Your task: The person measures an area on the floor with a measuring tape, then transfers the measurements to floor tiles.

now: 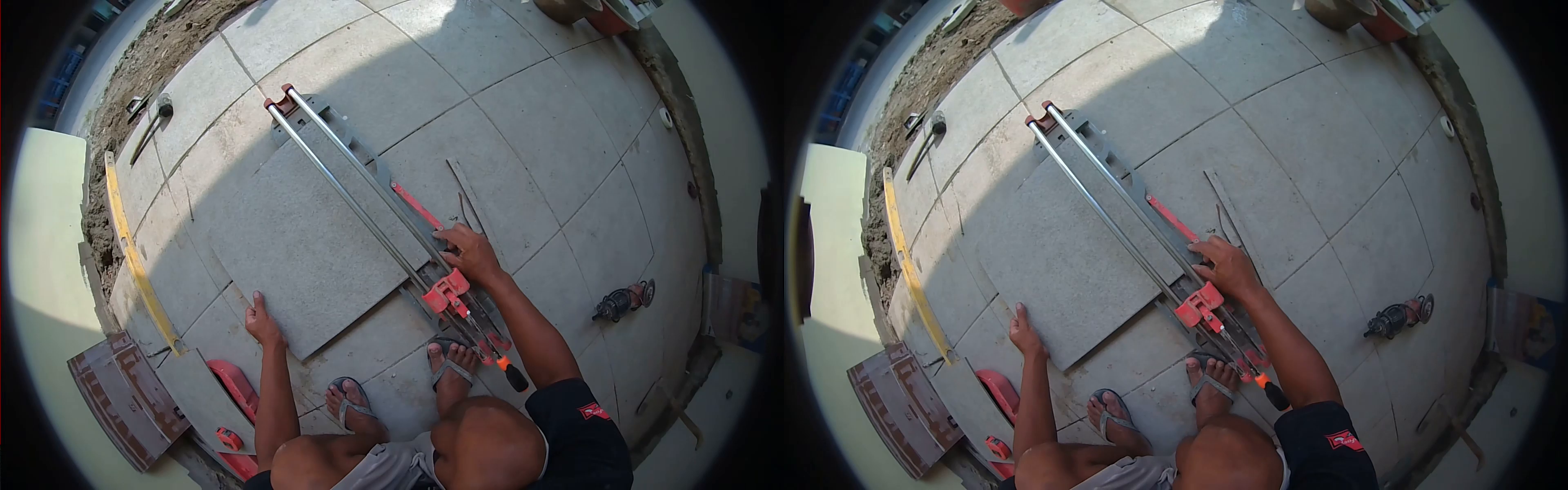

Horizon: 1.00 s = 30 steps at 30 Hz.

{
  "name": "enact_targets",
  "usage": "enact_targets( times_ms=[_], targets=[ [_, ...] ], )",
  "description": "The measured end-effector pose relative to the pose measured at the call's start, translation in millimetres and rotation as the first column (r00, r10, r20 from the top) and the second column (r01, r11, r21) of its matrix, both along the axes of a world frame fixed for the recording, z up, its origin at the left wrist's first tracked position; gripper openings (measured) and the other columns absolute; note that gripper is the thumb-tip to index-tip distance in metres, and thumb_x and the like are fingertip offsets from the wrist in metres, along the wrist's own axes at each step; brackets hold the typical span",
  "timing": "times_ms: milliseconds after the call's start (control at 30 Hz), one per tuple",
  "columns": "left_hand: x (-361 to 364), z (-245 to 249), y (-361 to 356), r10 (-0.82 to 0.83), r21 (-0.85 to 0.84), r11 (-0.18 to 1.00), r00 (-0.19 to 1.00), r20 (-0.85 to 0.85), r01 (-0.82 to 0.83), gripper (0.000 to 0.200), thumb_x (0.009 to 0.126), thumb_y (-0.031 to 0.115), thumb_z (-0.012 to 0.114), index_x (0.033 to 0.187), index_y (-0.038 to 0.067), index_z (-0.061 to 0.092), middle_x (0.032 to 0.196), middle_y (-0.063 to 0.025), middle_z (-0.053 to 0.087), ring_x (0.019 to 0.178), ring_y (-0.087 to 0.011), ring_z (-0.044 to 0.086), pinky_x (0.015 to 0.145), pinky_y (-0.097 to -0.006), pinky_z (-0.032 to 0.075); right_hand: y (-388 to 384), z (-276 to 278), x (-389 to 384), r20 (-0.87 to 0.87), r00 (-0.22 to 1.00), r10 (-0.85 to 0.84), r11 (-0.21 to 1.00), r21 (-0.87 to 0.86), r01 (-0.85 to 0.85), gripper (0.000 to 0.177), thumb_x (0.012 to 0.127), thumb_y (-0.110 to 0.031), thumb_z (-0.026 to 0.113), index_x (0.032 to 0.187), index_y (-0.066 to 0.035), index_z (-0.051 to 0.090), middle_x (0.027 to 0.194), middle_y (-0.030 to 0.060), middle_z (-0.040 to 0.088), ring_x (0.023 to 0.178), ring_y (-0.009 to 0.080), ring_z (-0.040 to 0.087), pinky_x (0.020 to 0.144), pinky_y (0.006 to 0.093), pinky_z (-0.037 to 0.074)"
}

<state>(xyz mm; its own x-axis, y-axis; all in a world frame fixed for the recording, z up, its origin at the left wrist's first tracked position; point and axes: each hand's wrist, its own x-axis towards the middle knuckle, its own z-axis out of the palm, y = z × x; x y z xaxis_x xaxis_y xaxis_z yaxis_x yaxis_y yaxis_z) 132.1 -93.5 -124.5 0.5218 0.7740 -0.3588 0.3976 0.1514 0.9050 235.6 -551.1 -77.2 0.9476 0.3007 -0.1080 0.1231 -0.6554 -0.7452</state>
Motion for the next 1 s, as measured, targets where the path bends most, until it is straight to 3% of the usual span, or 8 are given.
enact_targets(
  times_ms=[400,700,833,900,933,1000],
  targets=[
    [-1,4,-3,-0.042,-0.005,0.999,0.999,0.011,0.042,0.038,0.092,0.033,0.075,0.078,0.014,0.045,0.070,0.0066,0.047,0.063,-0.0053,0.039,0.058,-0.0237,0.036,-2,-7,0,-0.013,1.000,-0.006,1.000,0.029,0.007,0.041,0.076,-0.016,0.081,0.116,-0.015,0.069,0.086,0.0054,0.059,0.074,0.0233,0.063,0.066,0.0357,0.052],
    [-3,2,1,-0.014,0.005,1.000,1.000,0.008,0.014,0.033,0.092,0.031,0.076,0.081,0.011,0.051,0.072,0.0071,0.047,0.064,-0.0043,0.038,0.059,-0.0225,0.034,3,2,1,-0.023,1.000,-0.009,1.000,-0.007,0.009,0.042,0.075,-0.010,0.079,0.116,-0.012,0.068,0.088,0.0074,0.059,0.076,0.0245,0.063,0.068,0.0361,0.052],
    [-3,5,-2,0.008,0.021,1.000,1.000,-0.005,-0.008,0.033,0.091,0.030,0.076,0.080,0.011,0.051,0.073,0.0071,0.047,0.065,-0.0042,0.038,0.059,-0.0221,0.034,6,1,0,0.016,1.000,0.004,0.999,0.053,-0.005,0.046,0.075,-0.008,0.079,0.119,-0.012,0.068,0.087,0.0089,0.057,0.075,0.0261,0.062,0.067,0.0374,0.051],
    [-3,3,-1,-0.011,0.027,1.000,1.000,0.000,0.011,0.030,0.091,0.028,0.076,0.083,0.010,0.054,0.075,0.0060,0.050,0.066,-0.0042,0.040,0.059,-0.0218,0.035,9,4,-2,0.079,0.997,0.006,1.000,-0.031,-0.003,0.050,0.074,-0.006,0.079,0.122,-0.013,0.068,0.085,0.0093,0.056,0.071,0.0266,0.060,0.065,0.0383,0.049],
    [-5,2,1,-0.002,0.030,1.000,1.000,0.005,0.002,0.030,0.091,0.028,0.076,0.083,0.010,0.054,0.075,0.0060,0.050,0.066,-0.0042,0.040,0.059,-0.0218,0.035,9,0,-4,0.116,0.993,0.012,1.000,-0.022,-0.009,0.044,0.074,-0.005,0.079,0.117,-0.013,0.072,0.081,0.0081,0.054,0.068,0.0252,0.058,0.063,0.0379,0.048],
    [-6,3,2,-0.046,0.016,0.999,0.998,-0.047,0.047,0.029,0.094,0.026,0.073,0.102,0.002,0.061,0.093,-0.0047,0.067,0.082,-0.0109,0.059,0.077,-0.0265,0.048,7,-10,-9,0.146,0.989,0.028,0.999,-0.023,-0.025,0.039,0.074,-0.005,0.078,0.112,-0.012,0.073,0.080,0.0073,0.053,0.068,0.0242,0.058,0.062,0.0372,0.048]
  ],
)
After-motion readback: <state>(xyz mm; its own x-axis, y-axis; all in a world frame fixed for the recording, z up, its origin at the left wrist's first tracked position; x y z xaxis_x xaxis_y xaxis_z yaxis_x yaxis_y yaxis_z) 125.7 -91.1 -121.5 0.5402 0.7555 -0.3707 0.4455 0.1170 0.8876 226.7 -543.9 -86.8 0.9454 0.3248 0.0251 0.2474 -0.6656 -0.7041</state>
